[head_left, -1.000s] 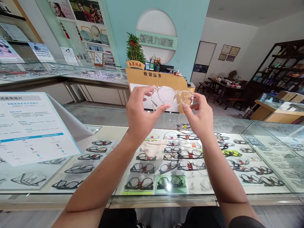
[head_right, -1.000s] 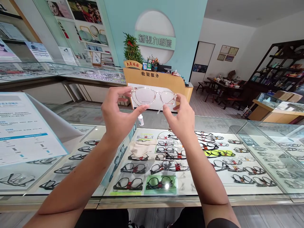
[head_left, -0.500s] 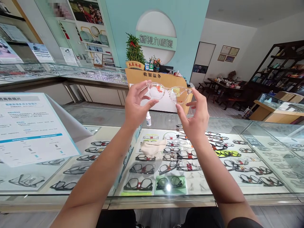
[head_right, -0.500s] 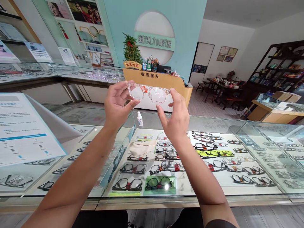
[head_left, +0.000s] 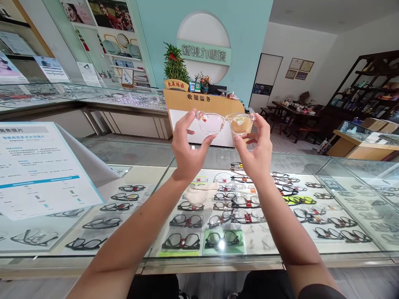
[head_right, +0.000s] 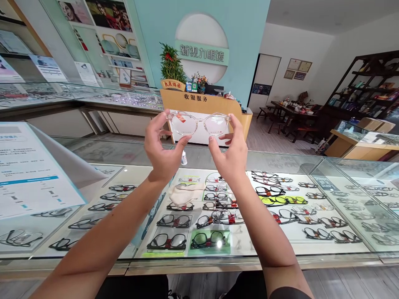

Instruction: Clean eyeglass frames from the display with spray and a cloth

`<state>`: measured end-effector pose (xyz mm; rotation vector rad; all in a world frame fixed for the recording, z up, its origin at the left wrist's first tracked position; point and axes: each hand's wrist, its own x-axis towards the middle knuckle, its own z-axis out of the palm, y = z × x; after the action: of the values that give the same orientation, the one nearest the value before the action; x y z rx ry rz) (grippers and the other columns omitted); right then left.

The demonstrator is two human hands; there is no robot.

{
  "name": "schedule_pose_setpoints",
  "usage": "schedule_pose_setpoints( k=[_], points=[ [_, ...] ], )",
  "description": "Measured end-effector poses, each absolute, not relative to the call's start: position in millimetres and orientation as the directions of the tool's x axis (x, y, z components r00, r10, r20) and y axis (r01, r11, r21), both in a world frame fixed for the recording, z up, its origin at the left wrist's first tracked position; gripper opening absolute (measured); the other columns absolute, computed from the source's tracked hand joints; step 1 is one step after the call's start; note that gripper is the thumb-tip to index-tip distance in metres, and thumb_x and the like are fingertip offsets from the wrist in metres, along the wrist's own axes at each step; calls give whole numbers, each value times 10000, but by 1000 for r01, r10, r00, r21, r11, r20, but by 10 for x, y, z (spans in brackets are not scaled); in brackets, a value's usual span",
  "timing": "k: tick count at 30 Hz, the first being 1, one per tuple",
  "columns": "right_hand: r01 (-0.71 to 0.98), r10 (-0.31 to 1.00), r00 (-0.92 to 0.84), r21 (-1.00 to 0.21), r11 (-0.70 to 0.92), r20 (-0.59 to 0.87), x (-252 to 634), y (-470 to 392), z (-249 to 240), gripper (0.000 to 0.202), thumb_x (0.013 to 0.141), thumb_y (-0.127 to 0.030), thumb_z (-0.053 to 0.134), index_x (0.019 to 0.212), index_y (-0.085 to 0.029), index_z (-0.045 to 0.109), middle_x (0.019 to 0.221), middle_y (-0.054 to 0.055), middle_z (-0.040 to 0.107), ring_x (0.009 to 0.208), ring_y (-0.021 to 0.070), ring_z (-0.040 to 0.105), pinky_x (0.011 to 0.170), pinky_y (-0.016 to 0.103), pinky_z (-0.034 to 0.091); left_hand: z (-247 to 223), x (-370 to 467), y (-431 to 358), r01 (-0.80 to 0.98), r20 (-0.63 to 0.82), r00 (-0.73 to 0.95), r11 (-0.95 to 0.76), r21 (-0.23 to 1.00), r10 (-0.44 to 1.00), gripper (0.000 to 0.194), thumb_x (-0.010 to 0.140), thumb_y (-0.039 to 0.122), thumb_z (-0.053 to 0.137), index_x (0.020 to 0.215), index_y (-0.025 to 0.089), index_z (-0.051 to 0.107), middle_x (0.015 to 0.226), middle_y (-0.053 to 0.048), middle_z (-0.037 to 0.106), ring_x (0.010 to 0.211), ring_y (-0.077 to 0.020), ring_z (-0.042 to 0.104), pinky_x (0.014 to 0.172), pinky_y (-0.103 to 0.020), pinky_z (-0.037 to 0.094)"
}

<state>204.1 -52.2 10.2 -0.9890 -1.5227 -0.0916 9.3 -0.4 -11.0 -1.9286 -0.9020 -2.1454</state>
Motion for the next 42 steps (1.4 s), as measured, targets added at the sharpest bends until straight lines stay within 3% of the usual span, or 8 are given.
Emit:
schedule_pose_setpoints(
  k=[6, 11, 17, 25, 33, 36, 42],
  points=[
    [540, 551, 164, -542, 644, 818, 2084, -470, 95, 643, 994, -406, 637, 1590, -328, 410, 1634, 146, 609, 983, 229, 764, 867, 425, 646, -84, 156, -173, 503, 943, -168, -798, 333, 287, 725, 897, 580, 858, 1506, 328, 555, 1577, -153, 639, 1513, -383, 573, 1036, -523, 599],
    [527, 517, 160, -516, 676, 841, 2080, -460, 70, 642, 1013, -463, 651, 1605, -349, 428, 1606, 130, 623, 1025, 246, 759, 860, 439, 638, -53, 104, -95, 465, 956, -129, -835, 294, 265, 722, 926, 572, 819, 1536, 327, 520, 1595, -136, 622, 1494, -356, 594, 944, -454, 629],
    [530, 492, 98, -464, 710, 865, 1980, -539, 49, 626, 1064, -523, 601, 1653, -385, 441, 1649, 119, 588, 1017, 251, 758, 861, 474, 646, -47, -40, 121, 306, 905, -110, -852, 425, 412, 774, 917, 583, 820, 1562, 355, 459, 1684, -132, 534, 1535, -350, 572, 986, -414, 622],
    [478, 518, 98, -497, 725, 850, 1895, -602, 42, 611, 1042, -475, 648, 1626, -386, 494, 1619, 112, 611, 1021, 256, 764, 877, 465, 634, -77, -50, 189, 315, 903, -166, -846, 430, 396, 792, 887, 593, 861, 1529, 366, 456, 1650, -129, 554, 1525, -367, 581, 1018, -455, 594],
    [83, 569, 349, -630, 772, 744, 1892, -523, 124, 382, 1035, -518, 651, 1351, -321, 735, 1417, 104, 752, 1138, 269, 780, 891, 440, 662, -65, -13, 127, 366, 962, -187, -894, 258, 201, 900, 831, 594, 911, 1583, 450, 438, 1639, -88, 555, 1501, -386, 578, 1055, -543, 573],
    [35, 580, 394, -642, 766, 713, 1886, -541, 152, 307, 1004, -485, 709, 1245, -311, 785, 1342, 83, 781, 1047, 240, 784, 897, 434, 661, -58, 5, 82, 407, 969, -189, -886, 223, 157, 901, 832, 573, 917, 1585, 424, 444, 1612, -96, 576, 1464, -381, 604, 1029, -546, 585],
    [26, 614, 426, -687, 726, 665, 1923, -536, 150, 259, 991, -488, 737, 1143, -286, 791, 1212, 65, 811, 1172, 239, 758, 1069, 456, 612, -28, 33, -24, 436, 957, -174, -854, 286, 231, 838, 804, 517, 956, 1507, 356, 529, 1451, -107, 677, 1315, -352, 683, 932, -515, 609]
  ],
)
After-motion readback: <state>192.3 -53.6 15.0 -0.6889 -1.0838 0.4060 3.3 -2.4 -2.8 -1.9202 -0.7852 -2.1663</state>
